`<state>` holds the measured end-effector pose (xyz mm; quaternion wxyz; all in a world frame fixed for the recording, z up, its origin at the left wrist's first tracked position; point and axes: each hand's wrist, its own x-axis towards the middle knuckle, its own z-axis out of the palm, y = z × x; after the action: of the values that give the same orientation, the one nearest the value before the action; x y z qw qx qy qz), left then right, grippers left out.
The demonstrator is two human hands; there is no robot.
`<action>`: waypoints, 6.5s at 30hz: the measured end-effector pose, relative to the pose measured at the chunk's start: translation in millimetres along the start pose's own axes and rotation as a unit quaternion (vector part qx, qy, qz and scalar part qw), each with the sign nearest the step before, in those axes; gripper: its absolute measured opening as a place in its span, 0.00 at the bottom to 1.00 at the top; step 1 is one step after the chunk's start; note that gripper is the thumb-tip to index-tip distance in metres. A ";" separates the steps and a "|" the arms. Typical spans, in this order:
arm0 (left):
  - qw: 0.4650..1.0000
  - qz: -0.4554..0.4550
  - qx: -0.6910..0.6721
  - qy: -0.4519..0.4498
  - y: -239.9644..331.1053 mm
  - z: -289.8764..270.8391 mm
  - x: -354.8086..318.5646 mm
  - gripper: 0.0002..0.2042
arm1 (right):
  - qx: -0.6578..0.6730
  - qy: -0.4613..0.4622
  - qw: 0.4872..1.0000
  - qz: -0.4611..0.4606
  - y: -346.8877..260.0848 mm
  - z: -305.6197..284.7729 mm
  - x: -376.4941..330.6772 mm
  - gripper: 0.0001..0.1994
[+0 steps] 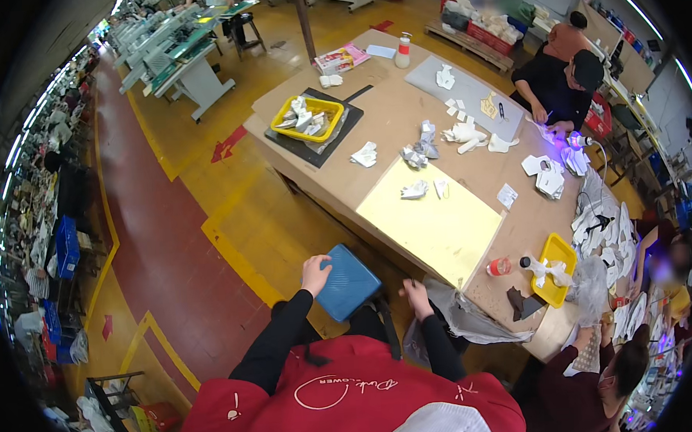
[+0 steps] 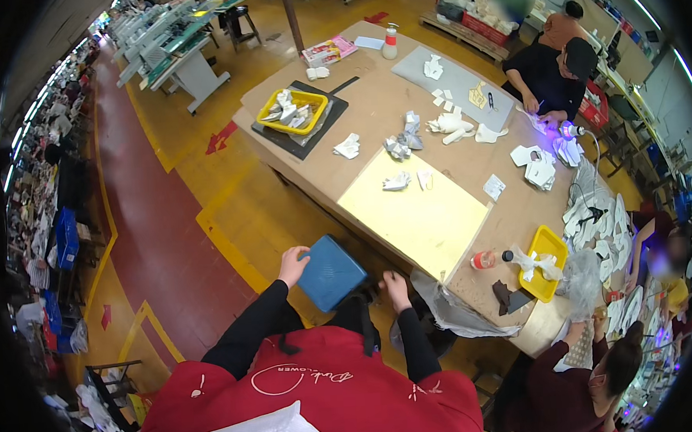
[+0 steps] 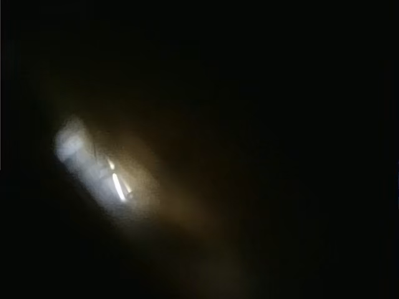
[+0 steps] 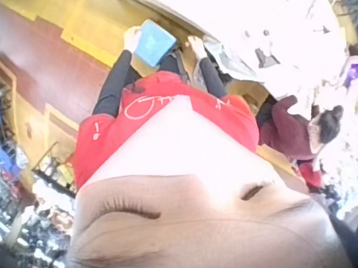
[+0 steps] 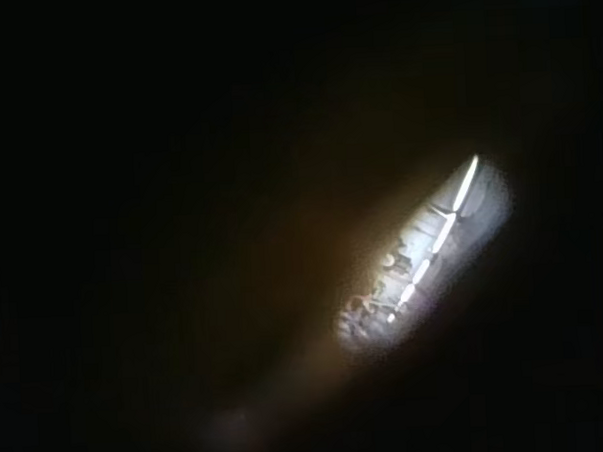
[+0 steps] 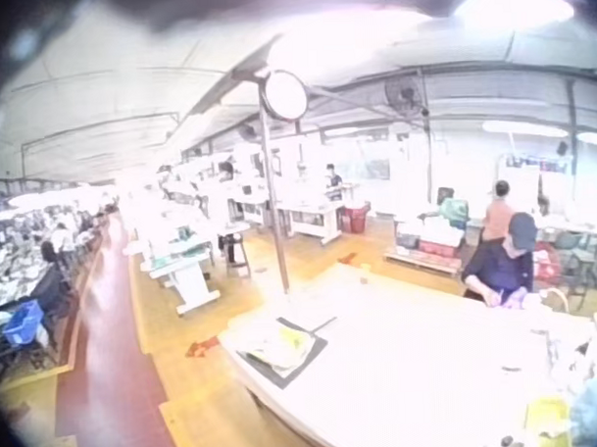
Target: The person repeatedly picks up small white fabric pieces from a table and uses a small cutting tool to trim edges. Trimmed pieces are placed back on the table. The person continues this process throughout the clip.
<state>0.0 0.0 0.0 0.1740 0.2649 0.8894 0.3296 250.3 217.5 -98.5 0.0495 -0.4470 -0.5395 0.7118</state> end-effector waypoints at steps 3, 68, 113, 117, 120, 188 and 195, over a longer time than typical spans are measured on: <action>0.990 0.014 -0.131 -0.048 42.9 17.8 61.1 0.11 | -0.108 0.056 0.984 -0.133 -90.0 6.2 84.0 0.14; 0.815 0.260 -0.379 -0.351 64.4 130.1 228.8 0.19 | -0.135 0.345 0.852 -0.369 -129.6 96.8 115.0 0.17; 0.922 0.313 0.026 0.225 57.7 67.3 360.8 0.19 | 0.035 0.296 0.922 -0.246 -90.1 72.5 112.4 0.18; 0.927 0.332 -0.171 -0.029 104.0 109.6 331.6 0.19 | 0.062 0.280 0.921 -0.263 -94.8 77.4 117.2 0.15; 0.915 0.357 -0.168 -0.088 139.9 168.9 326.3 0.16 | 0.013 0.273 0.918 -0.286 -99.7 83.4 116.0 0.14; 0.836 0.080 -0.388 -0.379 86.1 117.7 239.0 0.08 | 0.277 0.167 0.901 -0.288 -127.7 104.0 109.3 0.10; 0.884 0.091 -0.345 -0.303 79.9 130.8 244.1 0.09 | -0.201 0.226 0.840 -0.450 -132.6 120.5 124.6 0.19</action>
<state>-103.2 259.0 -73.2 0.4843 0.3544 0.5960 0.5335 38.3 253.9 -61.2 0.3939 -0.3038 -0.7863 0.3665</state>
